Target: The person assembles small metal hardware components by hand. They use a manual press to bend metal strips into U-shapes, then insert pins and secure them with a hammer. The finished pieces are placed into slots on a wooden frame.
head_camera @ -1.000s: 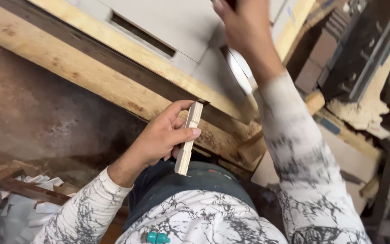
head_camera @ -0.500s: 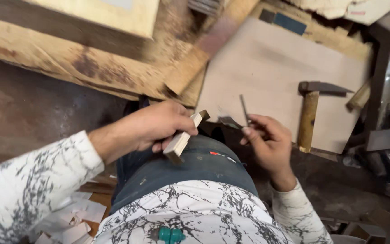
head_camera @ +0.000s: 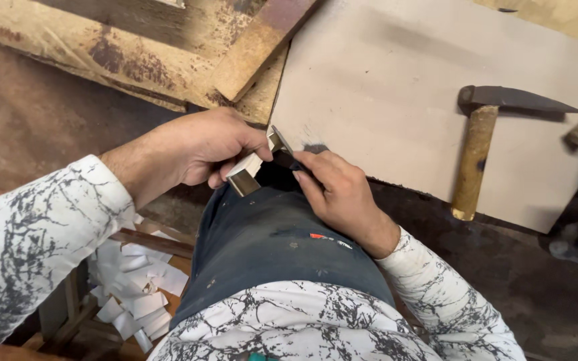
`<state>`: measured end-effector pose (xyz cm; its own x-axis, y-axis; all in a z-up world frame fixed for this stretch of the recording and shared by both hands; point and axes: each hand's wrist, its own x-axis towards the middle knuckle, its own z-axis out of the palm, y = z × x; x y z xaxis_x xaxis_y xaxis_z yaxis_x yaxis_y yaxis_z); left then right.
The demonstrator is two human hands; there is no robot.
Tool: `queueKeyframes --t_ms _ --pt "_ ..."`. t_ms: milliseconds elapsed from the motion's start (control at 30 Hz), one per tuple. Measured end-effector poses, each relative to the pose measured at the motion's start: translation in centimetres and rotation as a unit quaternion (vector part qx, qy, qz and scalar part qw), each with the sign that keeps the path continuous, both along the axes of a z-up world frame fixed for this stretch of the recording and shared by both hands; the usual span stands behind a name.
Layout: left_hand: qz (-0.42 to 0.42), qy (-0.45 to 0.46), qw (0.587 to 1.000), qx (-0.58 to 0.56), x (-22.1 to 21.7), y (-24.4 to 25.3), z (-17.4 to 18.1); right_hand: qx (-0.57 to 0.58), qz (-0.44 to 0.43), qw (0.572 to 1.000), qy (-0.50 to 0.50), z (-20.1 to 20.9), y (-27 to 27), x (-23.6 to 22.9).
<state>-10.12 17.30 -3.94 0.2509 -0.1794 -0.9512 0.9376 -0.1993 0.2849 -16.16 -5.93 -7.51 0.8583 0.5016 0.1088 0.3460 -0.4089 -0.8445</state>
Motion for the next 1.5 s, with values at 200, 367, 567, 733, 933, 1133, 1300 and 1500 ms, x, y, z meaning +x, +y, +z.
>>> queueKeyframes --t_ms 200,367,567,733,933,1133,1300,1500 --pt "0.005 0.011 1.000 0.016 0.8 -0.3 -0.3 -0.011 0.018 0.999 -0.030 -0.7 1.5 0.2" --pt "0.014 0.021 0.999 0.025 1.1 -0.5 -0.3 -0.033 0.045 0.998 -0.010 -0.7 0.8 -0.2" --pt "0.024 0.014 0.999 0.031 0.9 -0.7 -0.2 -0.024 0.041 0.999 -0.015 -1.0 1.0 0.3" --pt "0.033 0.017 0.999 0.036 0.8 -0.7 -0.2 -0.077 0.084 0.993 0.011 1.3 -0.5 0.3" --pt "0.041 0.019 0.999 0.028 0.8 -0.9 -0.2 0.023 0.004 0.998 -0.062 0.9 0.8 1.0" --pt "0.035 0.014 0.998 0.041 0.9 -0.8 -0.2 -0.110 0.098 0.989 -0.019 1.4 -0.7 0.7" --pt "-0.015 0.016 0.997 0.070 0.4 -0.9 0.4 -0.010 -0.007 1.000 -0.023 3.7 -3.1 0.1" --pt "0.070 -0.056 0.995 0.047 -1.4 -0.6 1.9 0.020 -0.098 0.995 -0.021 5.0 -4.9 1.4"
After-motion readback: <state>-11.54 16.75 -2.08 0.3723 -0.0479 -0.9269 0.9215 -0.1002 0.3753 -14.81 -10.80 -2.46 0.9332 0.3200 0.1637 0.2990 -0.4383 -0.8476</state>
